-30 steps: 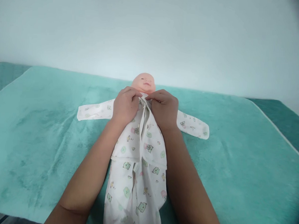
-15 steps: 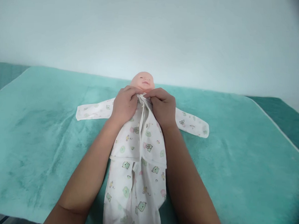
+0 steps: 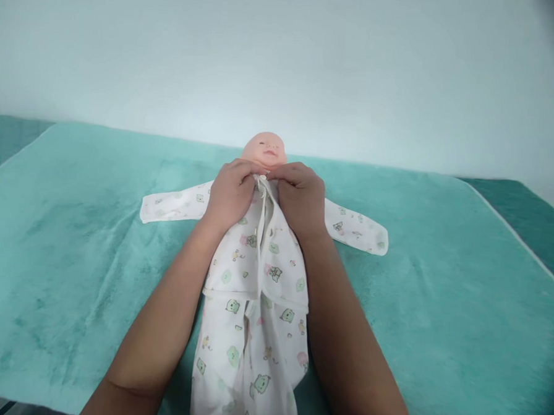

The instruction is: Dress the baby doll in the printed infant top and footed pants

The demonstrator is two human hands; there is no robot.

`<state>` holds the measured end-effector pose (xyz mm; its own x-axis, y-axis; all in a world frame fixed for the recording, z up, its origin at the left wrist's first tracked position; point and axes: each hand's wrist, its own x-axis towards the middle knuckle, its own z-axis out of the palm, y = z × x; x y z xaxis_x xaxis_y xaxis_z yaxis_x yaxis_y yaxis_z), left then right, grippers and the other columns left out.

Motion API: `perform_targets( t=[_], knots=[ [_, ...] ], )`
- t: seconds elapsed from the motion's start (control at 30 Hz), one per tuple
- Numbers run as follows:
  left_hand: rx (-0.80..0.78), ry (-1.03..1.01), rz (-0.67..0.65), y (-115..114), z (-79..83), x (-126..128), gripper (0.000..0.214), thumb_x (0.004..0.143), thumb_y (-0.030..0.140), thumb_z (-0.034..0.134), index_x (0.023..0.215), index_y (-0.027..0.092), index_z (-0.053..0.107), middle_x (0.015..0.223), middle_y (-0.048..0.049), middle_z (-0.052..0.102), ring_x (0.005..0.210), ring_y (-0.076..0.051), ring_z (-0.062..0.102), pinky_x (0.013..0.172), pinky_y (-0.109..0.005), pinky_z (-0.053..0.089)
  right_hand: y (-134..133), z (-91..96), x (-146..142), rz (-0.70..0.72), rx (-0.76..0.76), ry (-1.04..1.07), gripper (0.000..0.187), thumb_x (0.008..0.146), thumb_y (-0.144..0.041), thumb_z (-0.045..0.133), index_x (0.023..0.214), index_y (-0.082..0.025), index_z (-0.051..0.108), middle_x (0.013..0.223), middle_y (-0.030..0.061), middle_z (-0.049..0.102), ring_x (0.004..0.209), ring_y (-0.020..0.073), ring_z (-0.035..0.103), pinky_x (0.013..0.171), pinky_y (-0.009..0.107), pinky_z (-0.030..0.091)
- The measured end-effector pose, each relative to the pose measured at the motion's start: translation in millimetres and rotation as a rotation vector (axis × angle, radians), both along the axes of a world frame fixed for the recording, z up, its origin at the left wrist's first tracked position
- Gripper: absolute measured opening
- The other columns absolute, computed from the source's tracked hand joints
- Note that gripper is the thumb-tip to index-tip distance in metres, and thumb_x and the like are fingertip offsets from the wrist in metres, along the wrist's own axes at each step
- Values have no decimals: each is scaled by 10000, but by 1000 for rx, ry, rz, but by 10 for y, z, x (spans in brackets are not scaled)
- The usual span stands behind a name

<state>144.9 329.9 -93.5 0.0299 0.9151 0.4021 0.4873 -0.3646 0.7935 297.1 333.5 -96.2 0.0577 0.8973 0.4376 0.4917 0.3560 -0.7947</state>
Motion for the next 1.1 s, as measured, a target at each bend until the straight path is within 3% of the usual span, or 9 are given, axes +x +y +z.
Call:
perform_targets(
  t=[0.43,0.63,0.77,0.93,1.0,1.1],
  knots=[
    [72,-73,-5,-5,-11,1,380,836,16,427,850,228,742,1070,-24,742,1089,-176,675,1054,-363,501,22,34,17,154,-85,117,347,794,-133,453,832,-241,780,1037,12,776,1055,207,677,1005,404,489],
    [108,-109,-33,-19,-24,5,398,839,5,422,858,230,750,1095,-31,740,1100,-175,679,1044,-360,514,20,24,13,147,-150,111,305,853,-221,525,1040,-233,766,1161,42,748,1081,218,654,980,411,479],
    [114,-123,-34,-30,-26,9,403,828,-12,431,773,238,742,1068,-20,745,1084,-166,686,1037,-345,516,27,2,5,103,-145,182,257,834,-201,533,973,-226,748,1064,31,764,996,207,669,933,395,498],
    [166,-72,56,-160,51,24,339,833,10,445,805,223,706,970,-17,741,966,-161,684,912,-316,533,-122,135,19,-76,21,70,134,847,-209,541,885,-231,668,888,11,708,776,169,599,774,344,478],
    [138,-21,84,-255,85,29,323,844,24,448,875,226,698,946,-13,739,911,-163,678,846,-315,531,-263,242,20,-43,-18,-27,67,865,-269,580,824,-240,624,759,-10,657,671,157,537,683,326,438],
    [114,35,78,-403,100,29,284,865,50,474,923,228,688,946,-19,737,904,-176,673,819,-326,515,-490,357,-8,55,-144,-195,164,852,-375,656,786,-242,586,729,-7,634,635,161,513,619,319,389]
  ],
)
